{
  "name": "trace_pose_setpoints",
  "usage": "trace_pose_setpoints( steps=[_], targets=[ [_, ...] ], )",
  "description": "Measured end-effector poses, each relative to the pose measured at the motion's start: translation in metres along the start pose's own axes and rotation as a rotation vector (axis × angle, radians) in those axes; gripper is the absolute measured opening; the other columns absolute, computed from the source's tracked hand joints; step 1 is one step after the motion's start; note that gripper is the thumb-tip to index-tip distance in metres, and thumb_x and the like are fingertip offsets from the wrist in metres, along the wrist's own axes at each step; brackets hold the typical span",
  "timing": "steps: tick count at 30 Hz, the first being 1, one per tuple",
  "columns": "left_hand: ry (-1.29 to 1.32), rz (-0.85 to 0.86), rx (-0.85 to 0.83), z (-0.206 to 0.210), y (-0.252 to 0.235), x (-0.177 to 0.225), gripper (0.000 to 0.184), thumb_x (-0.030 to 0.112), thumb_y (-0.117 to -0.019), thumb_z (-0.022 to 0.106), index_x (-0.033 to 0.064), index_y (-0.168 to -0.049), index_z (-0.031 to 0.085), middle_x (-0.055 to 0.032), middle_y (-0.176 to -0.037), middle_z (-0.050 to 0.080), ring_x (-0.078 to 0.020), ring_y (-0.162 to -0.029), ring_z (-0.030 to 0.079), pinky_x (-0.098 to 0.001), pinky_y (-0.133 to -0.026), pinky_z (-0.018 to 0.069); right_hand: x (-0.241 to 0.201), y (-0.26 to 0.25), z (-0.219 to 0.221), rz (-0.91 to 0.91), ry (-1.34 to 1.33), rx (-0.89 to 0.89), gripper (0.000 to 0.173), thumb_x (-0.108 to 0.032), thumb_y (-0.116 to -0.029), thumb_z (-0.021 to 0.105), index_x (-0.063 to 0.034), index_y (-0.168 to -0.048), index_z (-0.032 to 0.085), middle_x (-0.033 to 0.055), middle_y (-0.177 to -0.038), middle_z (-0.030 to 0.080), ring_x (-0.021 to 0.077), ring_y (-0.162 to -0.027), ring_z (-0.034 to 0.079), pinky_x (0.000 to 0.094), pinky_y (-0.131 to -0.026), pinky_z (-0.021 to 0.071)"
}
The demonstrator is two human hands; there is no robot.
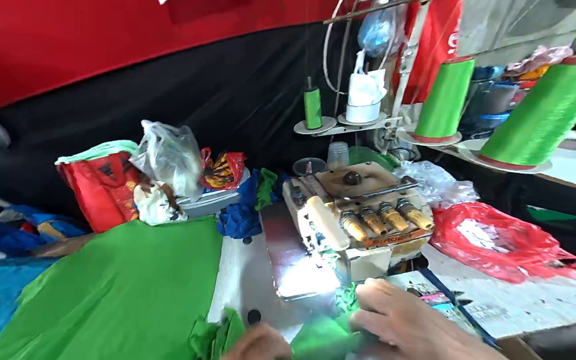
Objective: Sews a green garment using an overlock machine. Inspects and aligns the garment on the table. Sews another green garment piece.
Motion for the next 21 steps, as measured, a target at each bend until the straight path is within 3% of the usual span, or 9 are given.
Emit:
trace_pose_setpoints(
  steps=[2,4,7,10,12,14,17,19,21],
  targets=[
    [-0.091,0.007,-0.003,-0.027,0.003,0.001,0.025,0.016,-0.0876,0.08,-0.0044,-0.098,0.071,-0.0173,-0.098,0.07,-0.0155,-0.092,0.068,-0.0261,-0.083,0.0561,-0.002,-0.006,-0.004,0.019,-0.146,0.078,0.023,-0.03,-0.0974,0.065,-0.0083,-0.094,0.071,0.0112,-0.092,0.066,0.0254,-0.09,0.066,0.0384,-0.079,0.0572],
    [-0.26,-0.02,-0.082,-0.043,0.013,-0.005,0.042,0.032,-0.083,0.083,0.0028,-0.11,0.071,-0.0132,-0.102,0.073,-0.0206,-0.089,0.072,-0.0394,-0.077,0.0604,-0.007,-0.018,-0.015,0.156,-0.465,0.138,0.023,-0.035,-0.1051,0.055,-0.0169,-0.11,0.067,-0.0032,-0.106,0.069,0.0044,-0.101,0.066,0.022,-0.088,0.0565],
    [-0.403,-0.13,-0.14,-0.059,0.035,-0.03,0.038,0.032,-0.0808,0.082,0.0056,-0.108,0.074,-0.0123,-0.094,0.075,-0.0288,-0.083,0.074,-0.0551,-0.07,0.0604,-0.027,-0.05,-0.042,0.385,-0.678,0.241,0.015,-0.037,-0.105,0.054,-0.0306,-0.111,0.067,-0.0158,-0.088,0.069,-0.0058,-0.073,0.064,0.0136,-0.063,0.0556],
    [-0.389,-0.22,-0.084,-0.093,0.05,-0.047,0.026,0.028,-0.0918,0.072,0.0053,-0.105,0.076,-0.0102,-0.103,0.072,-0.024,-0.097,0.07,-0.0481,-0.084,0.0589,-0.04,-0.082,-0.055,0.389,-0.601,0.174,0.016,-0.033,-0.1037,0.055,-0.0255,-0.109,0.067,-0.0138,-0.08,0.066,-0.0041,-0.066,0.062,0.0137,-0.055,0.0528],
    [-0.304,-0.301,0.017,-0.127,0.051,-0.043,0.019,0.02,-0.0946,0.069,0.0075,-0.109,0.072,-0.003,-0.102,0.071,-0.0129,-0.095,0.068,-0.0381,-0.084,0.0583,-0.051,-0.104,-0.059,0.269,-0.613,0.042,0.024,-0.044,-0.0941,0.068,-0.0265,-0.11,0.065,-0.0162,-0.082,0.068,-0.0058,-0.071,0.064,0.012,-0.059,0.0545],
    [-0.274,-0.383,0.078,-0.157,0.045,-0.036,0.015,0.011,-0.0953,0.069,0.006,-0.109,0.067,-0.0039,-0.093,0.069,-0.0127,-0.084,0.066,-0.0374,-0.077,0.0555,-0.055,-0.128,-0.063,0.205,-0.417,-0.157,0.053,-0.039,-0.0761,0.085,-0.021,-0.121,0.064,-0.0081,-0.092,0.071,0.0035,-0.082,0.069,0.0245,-0.071,0.0601],
    [-0.549,-0.283,0.023,-0.199,0.023,-0.043,0.023,0.002,-0.0901,0.073,-0.0001,-0.113,0.068,-0.0159,-0.101,0.071,-0.0286,-0.092,0.07,-0.0511,-0.083,0.0563,-0.058,-0.173,-0.057,0.114,0.083,-0.339,0.043,-0.008,-0.0866,0.081,-0.005,-0.126,0.066,0.0189,-0.107,0.071,0.0388,-0.098,0.07,0.0604,-0.084,0.0543],
    [-0.782,-0.188,0.051,-0.231,0.008,-0.041,0.028,-0.004,-0.0878,0.072,-0.0035,-0.116,0.068,-0.0231,-0.112,0.068,-0.039,-0.105,0.067,-0.0586,-0.093,0.0531,-0.058,-0.199,-0.058,0.065,0.252,-0.194,0.033,0.005,-0.0881,0.073,0.0016,-0.12,0.068,0.0259,-0.111,0.067,0.0476,-0.101,0.067,0.066,-0.083,0.0523],
    [-0.915,-0.067,0.205,-0.264,0.007,-0.033,0.028,-0.011,-0.0816,0.071,-0.005,-0.109,0.07,-0.0252,-0.111,0.067,-0.0434,-0.107,0.065,-0.0632,-0.094,0.0508,-0.055,-0.215,-0.063,-0.007,0.303,0.05,0.023,0.011,-0.0865,0.069,0.0054,-0.109,0.068,0.0263,-0.104,0.063,0.0471,-0.094,0.066,0.0641,-0.076,0.0543]
  ],
)
Point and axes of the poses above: each hand's wrist, its own y-axis away from the middle knuckle, its own z-axis out of the palm, x = y × z, the point moved 1 cm from there along -y, towards the middle knuckle
